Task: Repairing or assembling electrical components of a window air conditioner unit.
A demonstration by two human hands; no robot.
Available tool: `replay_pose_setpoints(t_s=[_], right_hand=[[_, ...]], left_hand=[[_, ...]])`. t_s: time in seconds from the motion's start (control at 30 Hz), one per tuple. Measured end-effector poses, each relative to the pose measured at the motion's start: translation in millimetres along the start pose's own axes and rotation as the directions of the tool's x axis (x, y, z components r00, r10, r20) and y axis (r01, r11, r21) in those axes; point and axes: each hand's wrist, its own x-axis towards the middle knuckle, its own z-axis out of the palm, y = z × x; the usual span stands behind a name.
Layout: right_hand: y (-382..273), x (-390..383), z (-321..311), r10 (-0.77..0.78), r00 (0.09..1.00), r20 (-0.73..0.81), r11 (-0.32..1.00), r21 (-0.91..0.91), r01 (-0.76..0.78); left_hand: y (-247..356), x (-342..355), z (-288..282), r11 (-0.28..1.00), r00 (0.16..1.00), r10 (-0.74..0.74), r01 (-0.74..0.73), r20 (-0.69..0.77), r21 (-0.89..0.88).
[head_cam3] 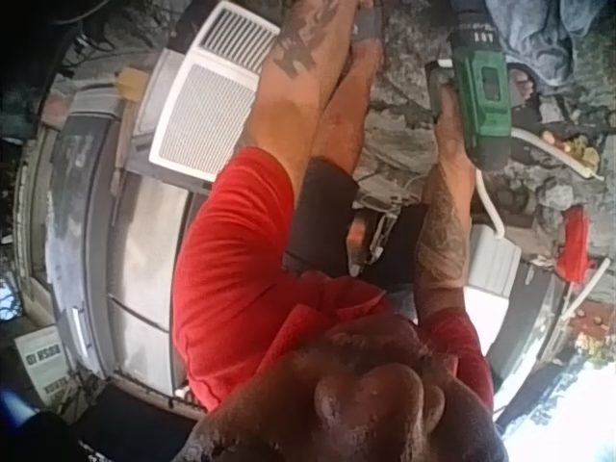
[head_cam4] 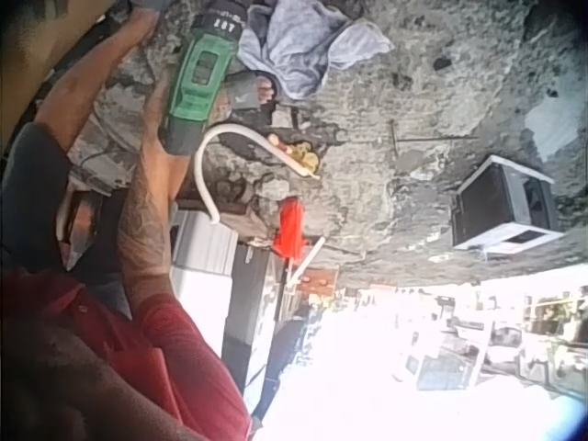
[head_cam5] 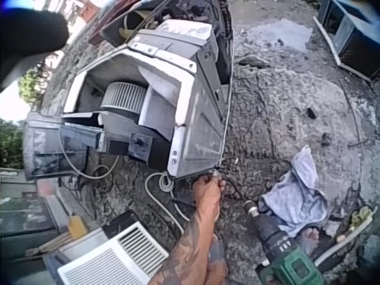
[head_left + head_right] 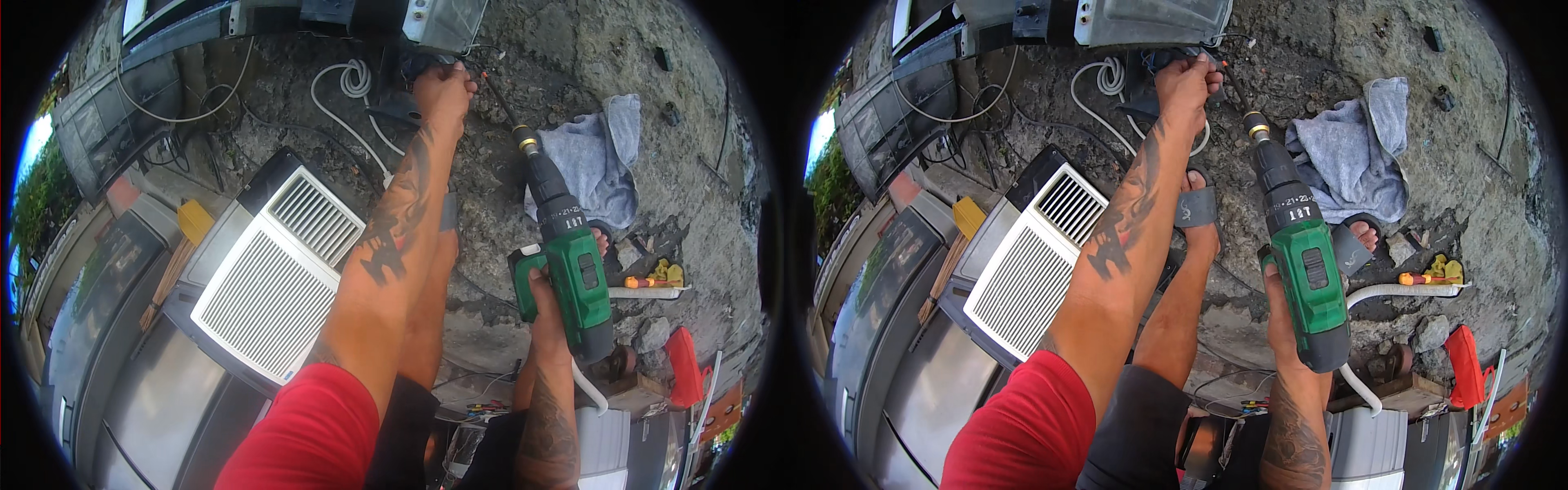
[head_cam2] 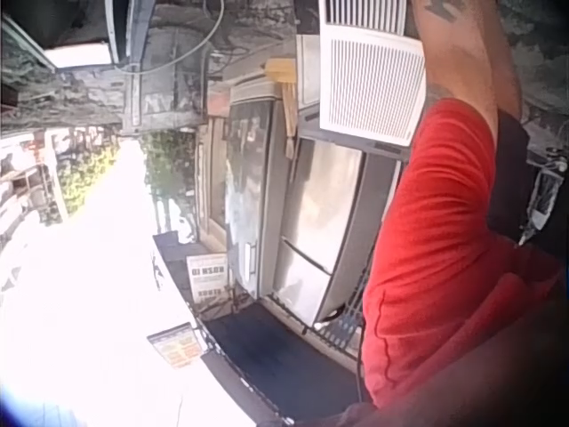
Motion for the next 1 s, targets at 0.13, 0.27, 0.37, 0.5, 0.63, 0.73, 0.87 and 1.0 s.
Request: replay_pose_setpoints(t_s=[0.13,0.27,0.37,0.5,0.63,0.73,0.87,1.0], right_hand=[[4,-3,1,0.146,0.987,0.060,0.962,0.226,-0.156],[6,4,4,-0.098,0.979,-0.176,0.992,-0.098,0.082],[14,0,-1,0.122,0.992,0.039,0.976,0.176,-0.127],[18,-1,0,0.062,0.998,-0.014,0.977,0.206,-0.057],[44,-11,5,0.153,0.988,-0.030,0.984,0.100,-0.149],[52,-14,-1,0.317,0.947,-0.060,0.902,0.327,-0.281],[42,-11,-10,0.487,0.861,0.146,0.747,0.440,-0.498],[49,-14,-9,0.295,0.956,0.004,0.919,0.274,-0.284]], left_hand=[[4,-2,1,0.991,0.997,-0.070,0.068,-0.015,-0.112],[-2,2,-5,0.976,0.993,0.097,-0.081,-0.069,0.201],[-9,-2,-3,0.996,1.000,-0.025,0.024,0.004,0.081],[0,-3,-9,0.996,1.000,0.005,-0.004,-0.009,0.084],[0,-15,5,0.997,0.983,-0.030,0.017,-0.181,-0.073],[-21,-26,40,1.000,0.983,0.023,-0.024,-0.182,-0.004],[-53,34,56,0.989,0.955,0.139,-0.123,-0.262,0.078],[-71,79,80,0.980,0.863,0.054,-0.141,-0.503,-0.137]])
